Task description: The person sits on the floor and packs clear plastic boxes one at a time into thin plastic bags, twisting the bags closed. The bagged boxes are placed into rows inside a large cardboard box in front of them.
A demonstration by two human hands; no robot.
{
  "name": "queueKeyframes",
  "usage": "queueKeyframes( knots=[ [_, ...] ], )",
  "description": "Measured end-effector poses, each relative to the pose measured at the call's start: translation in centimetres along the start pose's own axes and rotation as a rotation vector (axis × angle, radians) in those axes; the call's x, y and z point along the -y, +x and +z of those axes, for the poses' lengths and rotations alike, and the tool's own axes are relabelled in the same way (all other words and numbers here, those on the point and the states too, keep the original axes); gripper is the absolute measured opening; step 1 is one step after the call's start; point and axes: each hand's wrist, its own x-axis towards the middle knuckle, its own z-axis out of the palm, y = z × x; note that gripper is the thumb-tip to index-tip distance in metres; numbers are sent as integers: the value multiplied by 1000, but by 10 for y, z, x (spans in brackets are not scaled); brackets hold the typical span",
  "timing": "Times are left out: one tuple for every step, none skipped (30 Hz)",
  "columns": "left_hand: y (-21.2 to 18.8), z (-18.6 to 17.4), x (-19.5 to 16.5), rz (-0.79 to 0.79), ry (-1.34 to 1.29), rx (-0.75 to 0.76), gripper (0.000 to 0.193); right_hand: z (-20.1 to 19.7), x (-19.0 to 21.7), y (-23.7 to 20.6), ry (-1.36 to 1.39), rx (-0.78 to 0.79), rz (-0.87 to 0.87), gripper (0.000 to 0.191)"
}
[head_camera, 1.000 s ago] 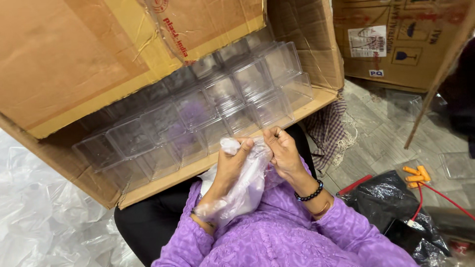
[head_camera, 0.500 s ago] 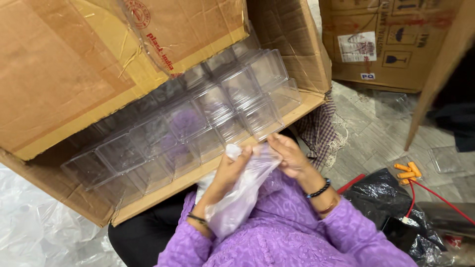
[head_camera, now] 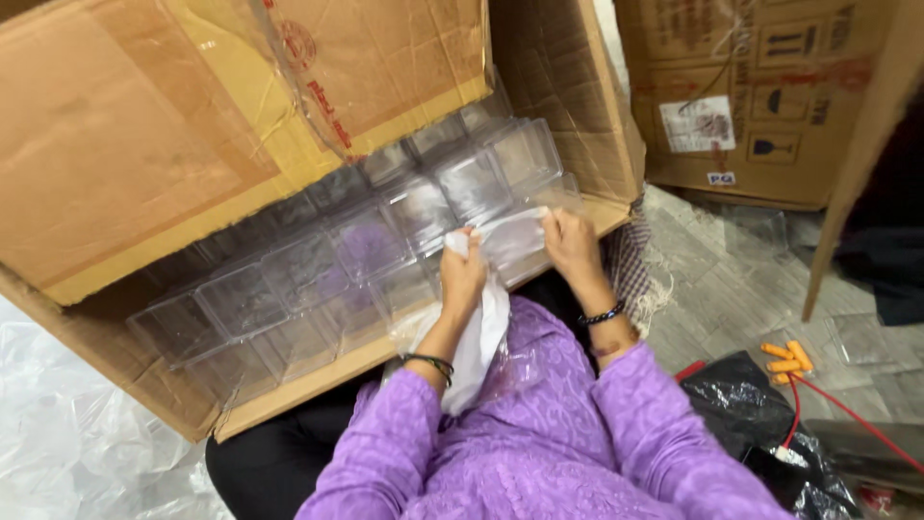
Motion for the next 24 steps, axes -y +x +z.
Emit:
queueKeyframes(
  knots=[
    [-3, 3, 0, -103, -69, -3, 24, 7, -11, -1, -6, 31, 64, 26],
    [-7, 3, -1, -206, -136, -4, 25, 10, -23, -8, 11, 23, 133, 28],
    [-13, 1, -3, -239, -167, 58, 22, 10, -34, -16, 28, 16, 203, 30],
    [-22, -4, -4, -276, -196, 121, 23, 12, -42, -27, 47, 13, 278, 32],
    [-29, -9, -6, -314, -223, 186, 28, 11, -49, -40, 194, 8, 383, 36],
    [-38, -10, -6, -323, -275, 182, 27, 11, -54, -50, 344, 5, 488, 40],
    [-46, -10, -6, -331, -327, 179, 25, 11, -56, -61, 493, 2, 590, 45],
    [-52, -11, -6, -340, -380, 177, 24, 9, -57, -73, 619, 59, 646, 24],
    [-56, -10, -4, -350, -351, 202, 23, 8, -55, -81, 742, 118, 699, 7],
    [-59, -10, -2, -361, -322, 226, 23, 6, -52, -89, 863, 180, 752, 19],
    [-60, -9, 0, -369, -294, 249, 22, 4, -48, -94, 830, 191, 683, 22],
    [-59, -8, 2, -327, -153, 212, 27, 1, -43, -98, 795, 202, 613, 25],
    [-58, -8, 3, -288, -13, 171, 32, -2, -37, -99, 760, 217, 546, 28],
    [-57, -7, 2, -253, 129, 128, 38, -5, -31, -97, 694, 212, 492, 22],
    [-56, -10, 0, -286, 70, 163, 34, -9, -24, -94, 632, 204, 435, 16],
    [-55, -11, -5, -315, 11, 201, 31, -13, -16, -88, 569, 191, 378, 10],
    [-56, -13, -12, -349, -49, 236, 29, -17, -6, -83, 762, 153, 475, 9],
    [-58, -18, -22, -379, -163, 348, 20, -20, 4, -75, 958, 114, 564, 12],
    [-61, -26, -35, -404, -238, 461, 20, -23, 16, -67, 1156, 76, 648, 17],
    [-66, -32, -50, -441, -317, 595, 20, -27, 29, -61, 1286, 156, 632, 16],
    [-72, -40, -65, -462, -395, 730, 20, -30, 44, -57, 1390, 263, 613, 16],
    [-78, -49, -82, -484, -472, 863, 20, -32, 61, -55, 1473, 373, 574, 16],
    [-87, -61, -98, -514, -542, 985, 21, -31, 78, -56, 1489, 516, 512, 15],
    [-98, -75, -114, -556, -610, 987, 21, -30, 95, -60, 1491, 654, 442, 15]
  ],
)
